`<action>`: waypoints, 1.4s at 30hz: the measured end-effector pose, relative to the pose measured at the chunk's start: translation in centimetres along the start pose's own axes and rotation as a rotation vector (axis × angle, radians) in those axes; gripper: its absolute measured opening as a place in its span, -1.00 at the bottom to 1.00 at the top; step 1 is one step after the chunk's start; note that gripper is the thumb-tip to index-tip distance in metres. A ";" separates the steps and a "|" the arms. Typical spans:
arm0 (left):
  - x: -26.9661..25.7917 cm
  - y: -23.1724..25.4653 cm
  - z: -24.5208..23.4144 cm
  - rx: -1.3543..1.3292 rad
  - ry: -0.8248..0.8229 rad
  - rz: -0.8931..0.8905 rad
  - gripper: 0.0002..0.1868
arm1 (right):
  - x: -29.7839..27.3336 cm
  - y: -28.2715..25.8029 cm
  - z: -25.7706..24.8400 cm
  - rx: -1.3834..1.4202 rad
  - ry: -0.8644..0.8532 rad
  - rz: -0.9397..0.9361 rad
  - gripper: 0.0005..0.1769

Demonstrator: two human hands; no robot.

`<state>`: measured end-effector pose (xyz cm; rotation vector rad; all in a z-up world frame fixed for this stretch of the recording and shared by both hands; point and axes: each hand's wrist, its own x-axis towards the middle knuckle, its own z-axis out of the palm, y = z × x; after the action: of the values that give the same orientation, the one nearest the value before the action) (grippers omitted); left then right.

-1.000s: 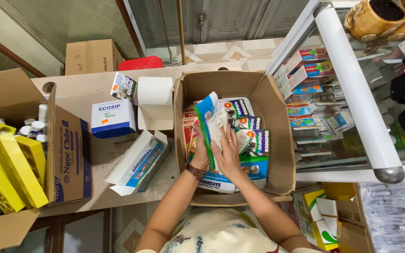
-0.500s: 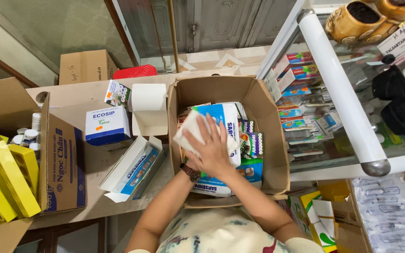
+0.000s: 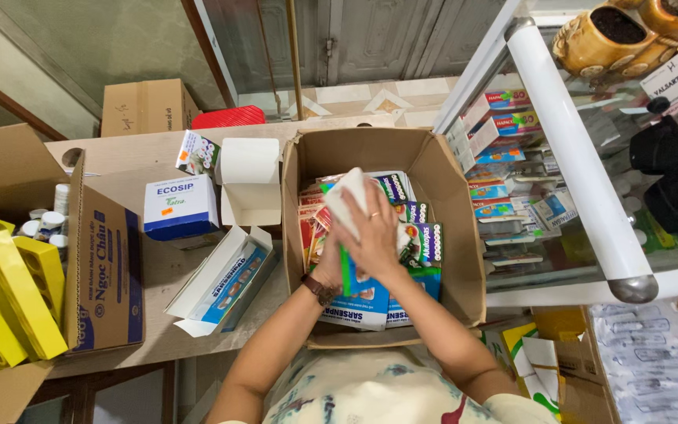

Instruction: The person wipes the exterior of small cardboard boxes with a white cloth. They pick up each box from a larger container, wipe it thoroughly, and place it back into the container. The person repeats this process for several boxes, handling them one at a time.

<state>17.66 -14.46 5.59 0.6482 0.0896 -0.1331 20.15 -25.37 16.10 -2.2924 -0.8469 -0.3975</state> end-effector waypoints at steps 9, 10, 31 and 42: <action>-0.2 3.4 0.6 -0.404 -0.336 0.063 -0.13 | -4.2 -1.4 -2.1 0.004 -0.073 -0.300 -0.34; -0.6 4.1 1.5 -0.441 -0.375 0.057 -0.09 | -4.2 -0.7 -2.0 -0.012 -0.070 -0.275 -0.36; 0.2 3.2 1.8 -0.138 0.060 -0.228 -0.39 | -7.4 15.8 4.9 2.162 0.058 0.696 -0.48; 0.6 -0.8 3.7 1.186 0.136 0.319 -0.16 | -6.6 8.1 2.6 1.447 0.050 0.735 -0.32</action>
<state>18.25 -17.36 7.98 1.8435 0.0283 0.1942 20.73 -31.40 7.15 -1.0405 -0.0543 0.4055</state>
